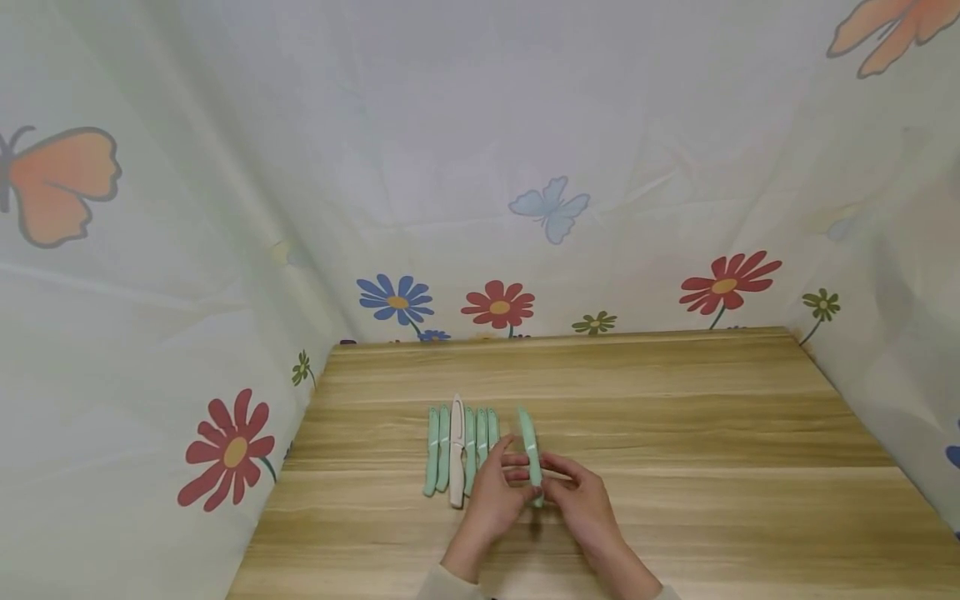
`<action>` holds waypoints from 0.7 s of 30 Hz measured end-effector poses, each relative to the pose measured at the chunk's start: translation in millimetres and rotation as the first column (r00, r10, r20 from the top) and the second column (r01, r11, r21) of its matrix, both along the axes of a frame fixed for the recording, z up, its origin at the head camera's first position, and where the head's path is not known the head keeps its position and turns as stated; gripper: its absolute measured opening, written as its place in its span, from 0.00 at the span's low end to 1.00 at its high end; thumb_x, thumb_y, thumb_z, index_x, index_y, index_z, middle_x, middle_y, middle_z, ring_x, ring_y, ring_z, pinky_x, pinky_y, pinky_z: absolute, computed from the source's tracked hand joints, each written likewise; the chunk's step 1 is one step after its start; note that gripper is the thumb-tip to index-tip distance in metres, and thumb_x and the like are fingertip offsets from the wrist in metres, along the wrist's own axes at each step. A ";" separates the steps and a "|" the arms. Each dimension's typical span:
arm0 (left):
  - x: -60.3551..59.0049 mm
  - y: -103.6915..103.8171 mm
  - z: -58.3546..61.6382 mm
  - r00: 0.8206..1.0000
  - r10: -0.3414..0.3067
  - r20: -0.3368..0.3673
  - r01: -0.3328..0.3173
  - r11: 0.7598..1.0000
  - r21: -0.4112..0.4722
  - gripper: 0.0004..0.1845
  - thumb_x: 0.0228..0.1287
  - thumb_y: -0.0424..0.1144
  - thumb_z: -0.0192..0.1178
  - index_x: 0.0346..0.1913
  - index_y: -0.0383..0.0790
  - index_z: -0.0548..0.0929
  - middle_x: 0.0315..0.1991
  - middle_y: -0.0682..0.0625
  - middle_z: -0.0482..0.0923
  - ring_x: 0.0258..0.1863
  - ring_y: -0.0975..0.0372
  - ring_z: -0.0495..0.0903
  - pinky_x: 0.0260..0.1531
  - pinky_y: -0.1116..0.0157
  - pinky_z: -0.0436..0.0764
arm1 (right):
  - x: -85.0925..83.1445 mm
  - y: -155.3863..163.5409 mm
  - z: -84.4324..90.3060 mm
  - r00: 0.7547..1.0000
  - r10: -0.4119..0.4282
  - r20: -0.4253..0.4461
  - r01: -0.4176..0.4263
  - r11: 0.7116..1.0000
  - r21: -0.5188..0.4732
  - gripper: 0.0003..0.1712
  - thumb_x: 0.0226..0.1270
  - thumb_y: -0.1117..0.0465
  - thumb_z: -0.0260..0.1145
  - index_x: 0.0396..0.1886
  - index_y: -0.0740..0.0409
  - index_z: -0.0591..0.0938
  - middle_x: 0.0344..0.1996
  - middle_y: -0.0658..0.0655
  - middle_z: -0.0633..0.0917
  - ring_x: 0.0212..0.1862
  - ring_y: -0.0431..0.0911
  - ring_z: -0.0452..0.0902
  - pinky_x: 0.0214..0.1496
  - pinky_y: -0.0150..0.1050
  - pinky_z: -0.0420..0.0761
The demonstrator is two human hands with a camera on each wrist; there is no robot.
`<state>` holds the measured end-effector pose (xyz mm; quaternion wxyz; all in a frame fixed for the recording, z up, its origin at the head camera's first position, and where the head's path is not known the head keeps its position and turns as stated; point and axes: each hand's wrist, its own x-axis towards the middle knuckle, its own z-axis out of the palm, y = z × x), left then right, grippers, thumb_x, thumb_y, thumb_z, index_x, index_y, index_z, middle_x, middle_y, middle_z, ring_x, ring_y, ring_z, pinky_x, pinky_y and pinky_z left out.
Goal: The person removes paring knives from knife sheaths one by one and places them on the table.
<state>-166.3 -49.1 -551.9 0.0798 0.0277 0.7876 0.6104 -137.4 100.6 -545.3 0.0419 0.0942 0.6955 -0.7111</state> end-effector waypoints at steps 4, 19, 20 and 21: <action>-0.6 0.3 0.3 0.999 -0.034 0.015 0.034 0.999 0.026 0.50 0.53 0.25 0.75 0.78 0.32 0.62 0.52 0.46 0.84 0.49 0.60 0.86 0.48 0.65 0.86 | -0.7 5.1 -1.6 1.000 -0.025 0.003 0.025 1.000 -0.011 0.28 0.66 0.70 0.68 0.66 0.68 0.78 0.59 0.67 0.84 0.52 0.50 0.86 0.47 0.36 0.88; 7.8 5.4 2.5 0.991 -0.135 0.020 0.133 0.989 0.063 0.33 0.58 0.25 0.72 0.69 0.36 0.77 0.48 0.45 0.81 0.43 0.64 0.85 0.35 0.70 0.83 | -0.5 16.8 -6.0 0.999 -0.032 0.029 0.032 0.999 -0.005 0.21 0.63 0.69 0.73 0.57 0.65 0.86 0.48 0.63 0.87 0.41 0.44 0.85 0.42 0.34 0.87; 8.1 6.1 2.8 0.990 -0.140 0.022 0.138 0.988 0.068 0.33 0.59 0.25 0.71 0.69 0.37 0.77 0.48 0.45 0.80 0.42 0.64 0.85 0.35 0.70 0.83 | -0.6 17.8 -5.9 0.999 -0.034 0.027 0.035 0.999 -0.007 0.22 0.63 0.69 0.73 0.57 0.65 0.85 0.48 0.63 0.87 0.41 0.44 0.85 0.42 0.34 0.87; 8.4 7.0 2.5 0.989 -0.146 0.023 0.144 0.987 0.077 0.33 0.60 0.25 0.71 0.69 0.38 0.77 0.48 0.44 0.80 0.42 0.63 0.85 0.35 0.69 0.84 | -0.7 18.8 -5.4 0.999 -0.036 0.027 0.036 0.999 -0.010 0.22 0.62 0.69 0.73 0.57 0.65 0.85 0.48 0.63 0.86 0.41 0.43 0.85 0.42 0.34 0.87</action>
